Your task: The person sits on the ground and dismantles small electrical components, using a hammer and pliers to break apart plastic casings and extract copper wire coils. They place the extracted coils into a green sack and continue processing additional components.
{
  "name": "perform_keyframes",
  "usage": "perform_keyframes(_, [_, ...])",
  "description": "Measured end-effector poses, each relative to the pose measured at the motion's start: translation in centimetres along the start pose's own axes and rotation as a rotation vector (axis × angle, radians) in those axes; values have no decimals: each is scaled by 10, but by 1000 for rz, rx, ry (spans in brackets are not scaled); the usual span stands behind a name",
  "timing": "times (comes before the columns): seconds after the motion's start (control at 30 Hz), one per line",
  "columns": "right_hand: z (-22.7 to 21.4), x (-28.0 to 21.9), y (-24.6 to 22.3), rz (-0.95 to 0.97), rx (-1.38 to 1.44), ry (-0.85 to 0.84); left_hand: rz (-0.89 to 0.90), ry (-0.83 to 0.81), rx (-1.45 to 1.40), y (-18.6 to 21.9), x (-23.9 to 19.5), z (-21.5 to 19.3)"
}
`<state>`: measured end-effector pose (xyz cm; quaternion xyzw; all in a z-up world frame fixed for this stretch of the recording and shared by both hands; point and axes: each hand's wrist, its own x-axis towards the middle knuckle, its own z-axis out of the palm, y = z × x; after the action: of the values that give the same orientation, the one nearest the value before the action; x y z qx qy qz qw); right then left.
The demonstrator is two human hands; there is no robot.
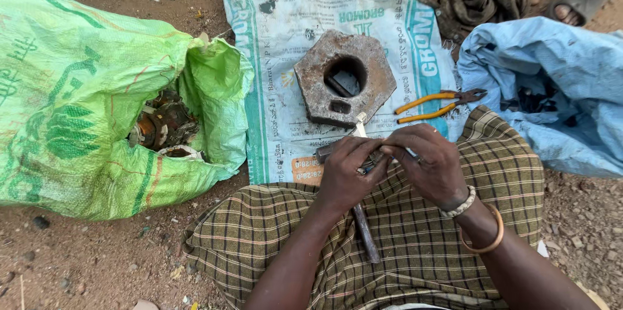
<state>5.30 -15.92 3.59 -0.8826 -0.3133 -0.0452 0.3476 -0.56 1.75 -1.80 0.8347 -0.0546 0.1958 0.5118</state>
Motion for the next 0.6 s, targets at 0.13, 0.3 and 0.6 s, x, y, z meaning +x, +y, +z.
perform_keyframes(0.13, [-11, 6, -6, 131, 29, -27, 58, 59, 87, -1, 4, -5])
perform_keyframes(0.3, [-9, 5, -8, 124, -142, -325, 188, 30, 233, -5, -1, -6])
perform_keyframes(0.6, [14, 3, 33, 102, -135, -485, 253, -84, 285, -13, 4, -13])
